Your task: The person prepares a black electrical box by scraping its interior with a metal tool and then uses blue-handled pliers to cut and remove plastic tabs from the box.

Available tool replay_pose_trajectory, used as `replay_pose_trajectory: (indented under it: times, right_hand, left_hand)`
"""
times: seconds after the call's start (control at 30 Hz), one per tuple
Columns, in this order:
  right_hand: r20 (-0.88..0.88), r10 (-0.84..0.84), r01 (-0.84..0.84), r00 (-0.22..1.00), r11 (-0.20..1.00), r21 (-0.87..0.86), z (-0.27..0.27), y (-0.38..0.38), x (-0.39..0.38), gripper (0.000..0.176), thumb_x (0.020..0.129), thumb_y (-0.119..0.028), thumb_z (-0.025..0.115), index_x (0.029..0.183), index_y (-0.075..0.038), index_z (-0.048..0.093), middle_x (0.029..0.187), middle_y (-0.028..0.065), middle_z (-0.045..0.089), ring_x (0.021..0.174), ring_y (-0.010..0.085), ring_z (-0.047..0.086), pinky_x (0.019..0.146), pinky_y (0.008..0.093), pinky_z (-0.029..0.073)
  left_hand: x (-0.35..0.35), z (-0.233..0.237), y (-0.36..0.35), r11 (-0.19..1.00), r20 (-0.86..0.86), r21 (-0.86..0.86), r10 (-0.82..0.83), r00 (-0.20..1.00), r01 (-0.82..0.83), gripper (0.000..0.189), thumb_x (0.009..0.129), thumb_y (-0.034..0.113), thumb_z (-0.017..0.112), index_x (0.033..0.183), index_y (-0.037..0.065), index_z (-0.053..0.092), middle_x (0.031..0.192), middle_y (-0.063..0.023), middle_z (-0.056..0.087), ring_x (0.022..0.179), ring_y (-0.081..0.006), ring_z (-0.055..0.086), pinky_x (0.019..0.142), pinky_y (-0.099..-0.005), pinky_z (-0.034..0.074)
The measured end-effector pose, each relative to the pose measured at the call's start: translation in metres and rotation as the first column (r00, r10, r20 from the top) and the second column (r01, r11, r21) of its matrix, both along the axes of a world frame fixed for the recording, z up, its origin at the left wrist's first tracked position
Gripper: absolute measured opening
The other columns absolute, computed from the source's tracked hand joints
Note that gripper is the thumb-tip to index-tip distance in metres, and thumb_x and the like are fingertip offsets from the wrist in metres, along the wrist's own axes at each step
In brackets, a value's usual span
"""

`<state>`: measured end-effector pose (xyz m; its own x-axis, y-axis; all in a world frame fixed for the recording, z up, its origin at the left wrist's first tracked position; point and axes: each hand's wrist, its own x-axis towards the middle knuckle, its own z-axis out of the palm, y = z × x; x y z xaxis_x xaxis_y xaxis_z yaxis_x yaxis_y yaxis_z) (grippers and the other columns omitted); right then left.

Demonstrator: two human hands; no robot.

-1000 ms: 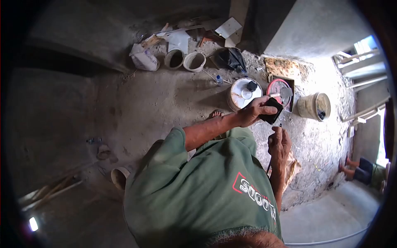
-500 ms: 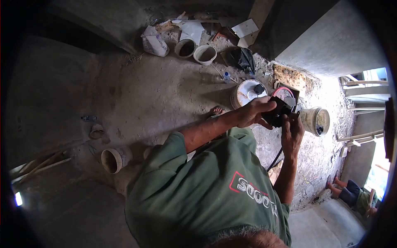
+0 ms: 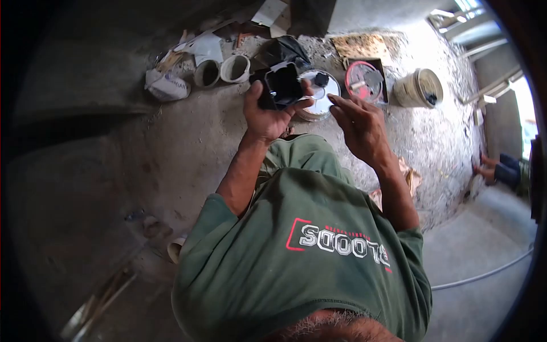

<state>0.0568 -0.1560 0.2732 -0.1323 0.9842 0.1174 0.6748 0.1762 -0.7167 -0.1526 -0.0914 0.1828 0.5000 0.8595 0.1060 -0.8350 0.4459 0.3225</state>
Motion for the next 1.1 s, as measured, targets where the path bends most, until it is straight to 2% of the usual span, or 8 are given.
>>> replay_pose_trajectory:
  times: [0.23, 0.33, 0.67, 0.77, 0.83, 0.93, 1.07, 1.1]
  right_hand:
    - [-0.211, 0.021, -0.006, 0.977, 0.997, 0.075, -0.006, 0.01, 0.002, 0.02, 0.092, -0.016, 0.064, 0.091, 0.003, 0.069, 0.07, 0.0212, 0.062, 0.061, 0.034, 0.063, 0.056, 0.0399, 0.047]
    - [-0.305, -0.006, -0.054, 0.952, 0.981, -0.188, -0.003, 0.014, 0.008, 0.027, 0.097, -0.02, 0.058, 0.09, 0.003, 0.069, 0.061, 0.0192, 0.056, 0.051, 0.0254, 0.05, 0.054, 0.0401, 0.042]
    - [-0.115, 0.016, -0.018, 0.993, 1.0, -0.019, -0.007, 0.02, 0.019, 0.021, 0.09, -0.015, 0.059, 0.081, 0.003, 0.067, 0.069, 0.0239, 0.062, 0.066, 0.0417, 0.062, 0.061, 0.0481, 0.047]
    - [-0.154, 0.022, -0.034, 0.988, 0.997, -0.071, -0.01, 0.021, 0.023, 0.022, 0.09, -0.015, 0.058, 0.08, 0.003, 0.067, 0.067, 0.0243, 0.061, 0.065, 0.0407, 0.062, 0.061, 0.0475, 0.047]
    - [-0.17, 0.045, -0.065, 0.984, 0.991, -0.116, -0.015, 0.021, 0.028, 0.029, 0.098, -0.022, 0.057, 0.087, 0.003, 0.069, 0.055, 0.0138, 0.047, 0.049, 0.0184, 0.041, 0.05, 0.0379, 0.035]
    - [-0.219, 0.021, -0.064, 0.976, 0.98, -0.19, -0.009, 0.017, 0.03, 0.031, 0.099, -0.024, 0.057, 0.089, 0.003, 0.069, 0.054, 0.0097, 0.043, 0.051, 0.0139, 0.036, 0.049, 0.0357, 0.032]
    - [-0.243, -0.015, -0.036, 0.97, 0.978, -0.205, -0.009, 0.012, 0.032, 0.03, 0.099, -0.024, 0.057, 0.089, 0.002, 0.07, 0.054, 0.0088, 0.043, 0.052, 0.0129, 0.036, 0.05, 0.0348, 0.032]
    - [-0.248, -0.024, -0.029, 0.969, 0.978, -0.207, -0.006, 0.012, 0.032, 0.032, 0.097, -0.026, 0.058, 0.086, 0.001, 0.07, 0.061, 0.0153, 0.053, 0.056, 0.025, 0.048, 0.055, 0.039, 0.039]
  left_hand:
    - [0.018, 0.012, -0.002, 0.995, -0.132, 0.085, -0.045, 0.99, 0.057, 0.075, 0.087, 0.05, 0.058, 0.134, -0.007, 0.046, 0.122, -0.0255, 0.059, 0.112, -0.0359, 0.062, 0.097, -0.0477, 0.053]
    - [0.02, 0.006, 0.002, 0.989, -0.189, 0.116, -0.065, 0.98, 0.088, 0.079, 0.086, 0.051, 0.06, 0.137, -0.007, 0.045, 0.127, -0.0265, 0.055, 0.114, -0.0363, 0.06, 0.099, -0.0486, 0.051]
    - [0.03, -0.004, 0.009, 0.986, -0.104, 0.023, -0.164, 0.981, 0.167, 0.081, 0.086, 0.056, 0.059, 0.136, -0.006, 0.047, 0.127, -0.0265, 0.056, 0.116, -0.0378, 0.058, 0.102, -0.0511, 0.048]
    - [0.034, -0.005, 0.009, 0.983, -0.128, 0.054, -0.165, 0.978, 0.173, 0.082, 0.085, 0.056, 0.059, 0.136, -0.007, 0.047, 0.127, -0.0265, 0.056, 0.116, -0.0385, 0.058, 0.102, -0.0516, 0.047]
    - [0.034, -0.004, 0.01, 0.978, -0.179, 0.083, -0.176, 0.968, 0.193, 0.082, 0.085, 0.056, 0.059, 0.136, -0.007, 0.047, 0.126, -0.0263, 0.056, 0.117, -0.0384, 0.058, 0.103, -0.0517, 0.047]
    - [0.034, -0.007, 0.012, 0.966, -0.257, 0.14, -0.177, 0.95, 0.218, 0.083, 0.085, 0.056, 0.059, 0.135, -0.008, 0.046, 0.126, -0.0262, 0.056, 0.117, -0.0384, 0.058, 0.103, -0.0517, 0.046]
    - [0.036, -0.006, 0.009, 0.974, -0.322, 0.112, -0.152, 0.934, 0.197, 0.083, 0.084, 0.056, 0.058, 0.133, -0.01, 0.047, 0.124, -0.0267, 0.057, 0.115, -0.0386, 0.059, 0.102, -0.0515, 0.047]
    - [0.037, -0.005, 0.009, 0.973, -0.322, 0.111, -0.156, 0.934, 0.201, 0.083, 0.084, 0.056, 0.058, 0.133, -0.01, 0.047, 0.124, -0.0267, 0.057, 0.115, -0.0386, 0.059, 0.102, -0.0515, 0.047]
